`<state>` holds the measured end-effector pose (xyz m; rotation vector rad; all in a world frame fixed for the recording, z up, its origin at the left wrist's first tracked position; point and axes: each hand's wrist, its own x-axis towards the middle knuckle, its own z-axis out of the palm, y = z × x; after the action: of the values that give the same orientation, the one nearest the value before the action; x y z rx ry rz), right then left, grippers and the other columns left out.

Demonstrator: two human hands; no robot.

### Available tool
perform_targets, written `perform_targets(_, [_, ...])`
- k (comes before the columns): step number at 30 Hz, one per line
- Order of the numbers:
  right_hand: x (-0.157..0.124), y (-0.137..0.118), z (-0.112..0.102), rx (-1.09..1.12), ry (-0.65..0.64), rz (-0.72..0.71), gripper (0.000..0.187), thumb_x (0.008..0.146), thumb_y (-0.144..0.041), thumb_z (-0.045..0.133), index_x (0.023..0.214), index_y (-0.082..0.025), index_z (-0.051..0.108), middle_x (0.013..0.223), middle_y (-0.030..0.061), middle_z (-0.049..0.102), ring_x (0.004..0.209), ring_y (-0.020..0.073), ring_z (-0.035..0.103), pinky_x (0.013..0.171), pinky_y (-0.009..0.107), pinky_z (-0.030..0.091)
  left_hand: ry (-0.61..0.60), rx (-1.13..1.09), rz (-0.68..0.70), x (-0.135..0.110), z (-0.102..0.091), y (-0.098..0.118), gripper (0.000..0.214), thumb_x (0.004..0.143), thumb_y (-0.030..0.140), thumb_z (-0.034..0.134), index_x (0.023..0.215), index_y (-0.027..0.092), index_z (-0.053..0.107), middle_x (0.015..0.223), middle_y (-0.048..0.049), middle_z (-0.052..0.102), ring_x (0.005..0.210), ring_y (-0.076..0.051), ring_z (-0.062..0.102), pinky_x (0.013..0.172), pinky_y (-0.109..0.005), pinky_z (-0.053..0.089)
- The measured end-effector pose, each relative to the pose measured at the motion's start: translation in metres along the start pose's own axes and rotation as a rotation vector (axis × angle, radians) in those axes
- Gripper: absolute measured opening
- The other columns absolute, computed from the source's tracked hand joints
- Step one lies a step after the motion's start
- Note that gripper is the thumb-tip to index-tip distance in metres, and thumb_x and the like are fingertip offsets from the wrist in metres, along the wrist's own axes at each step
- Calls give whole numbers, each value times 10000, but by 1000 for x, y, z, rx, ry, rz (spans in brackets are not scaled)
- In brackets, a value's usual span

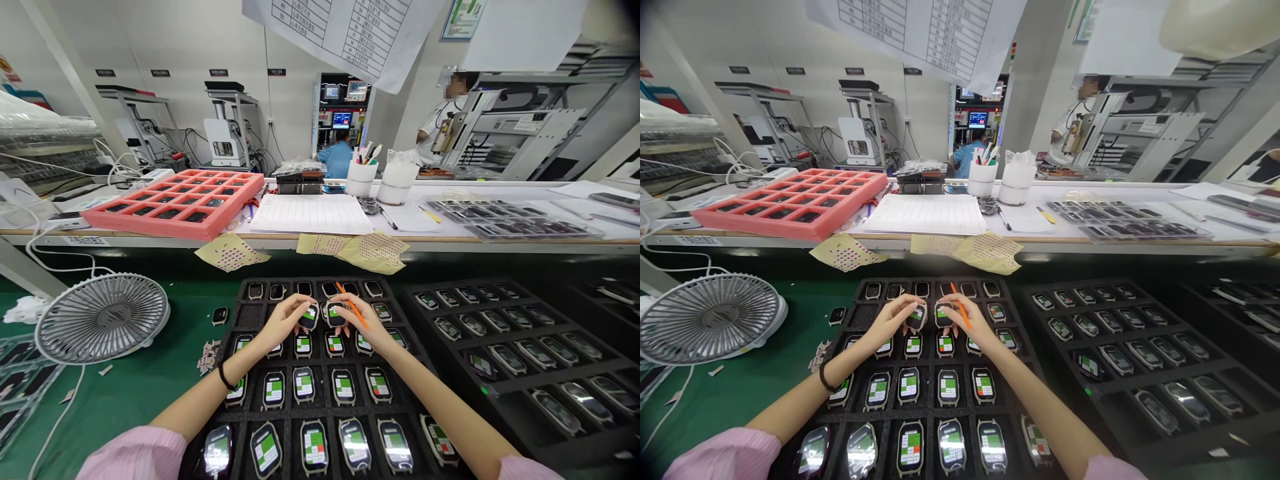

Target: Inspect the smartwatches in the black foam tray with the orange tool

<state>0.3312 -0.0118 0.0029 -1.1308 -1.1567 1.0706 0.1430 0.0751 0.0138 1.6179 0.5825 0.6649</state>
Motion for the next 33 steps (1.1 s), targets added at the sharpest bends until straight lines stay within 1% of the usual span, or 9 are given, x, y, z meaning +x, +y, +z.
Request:
perform_targets(5, [1,1,0,11,-21,-1,295,778,-360,666,1000,-207,549,836,12,615,541,128,644,369,199,429,-50,-46,31,0,0,-3,393,828,452,575,1107,177,551,1006,-71,614,620,-103,575,433,-175,430])
perform_targets(8, [2,3,-1,5,-11,-4,298,779,-351,667,1010,-206,545,806,6,615,530,126,636,367,200,423,-57,-51,27,0,0,-5,400,819,424,596,1126,176,529,1038,-82,609,680,-121,591,434,-168,418])
perform_targets(12, [2,3,-1,4,-8,-6,287,783,-352,663,1005,-209,549,773,0,610,511,127,626,366,205,415,-48,-33,23,-1,0,-6,405,815,416,605,1132,177,526,1050,-85,608,690,-122,588,435,-165,414])
perform_targets(15, [1,0,-1,18,-3,-14,233,821,-381,610,974,-211,565,719,-7,595,515,143,631,373,219,420,-32,-13,26,0,-1,-5,381,832,452,565,1092,174,560,996,-67,614,619,-103,567,431,-174,419])
perform_targets(18, [0,-1,-1,0,13,-14,215,855,-396,560,942,-200,575,620,-16,572,482,145,613,375,225,414,3,16,8,2,-2,-2,361,849,480,519,999,163,606,855,-31,602,531,-81,525,425,-183,419])
perform_targets(20, [0,-1,-1,-10,15,-18,214,857,-396,555,941,-200,572,614,-17,565,481,145,610,371,224,409,8,20,-3,2,-2,-2,358,849,484,515,970,163,616,788,-15,583,524,-87,525,421,-186,418])
perform_targets(22, [1,0,0,-4,6,-25,218,849,-391,564,964,-207,562,665,-10,569,507,144,616,372,221,414,-8,6,1,2,-2,-3,353,850,477,519,998,168,607,800,-18,583,554,-101,548,426,-188,423])
perform_targets(28, [3,1,1,15,-31,-6,323,788,-337,641,1060,-226,507,963,43,574,593,118,624,393,197,443,-66,-49,25,1,-1,-7,428,836,413,564,1192,189,487,1006,-81,589,762,-163,604,460,-187,460])
perform_targets(33, [2,3,0,-21,-36,-23,400,741,-302,692,1076,-230,487,977,42,568,674,150,665,394,180,441,-70,-14,12,0,1,-7,502,786,367,642,1217,194,451,1100,-107,565,812,-181,621,463,-175,453])
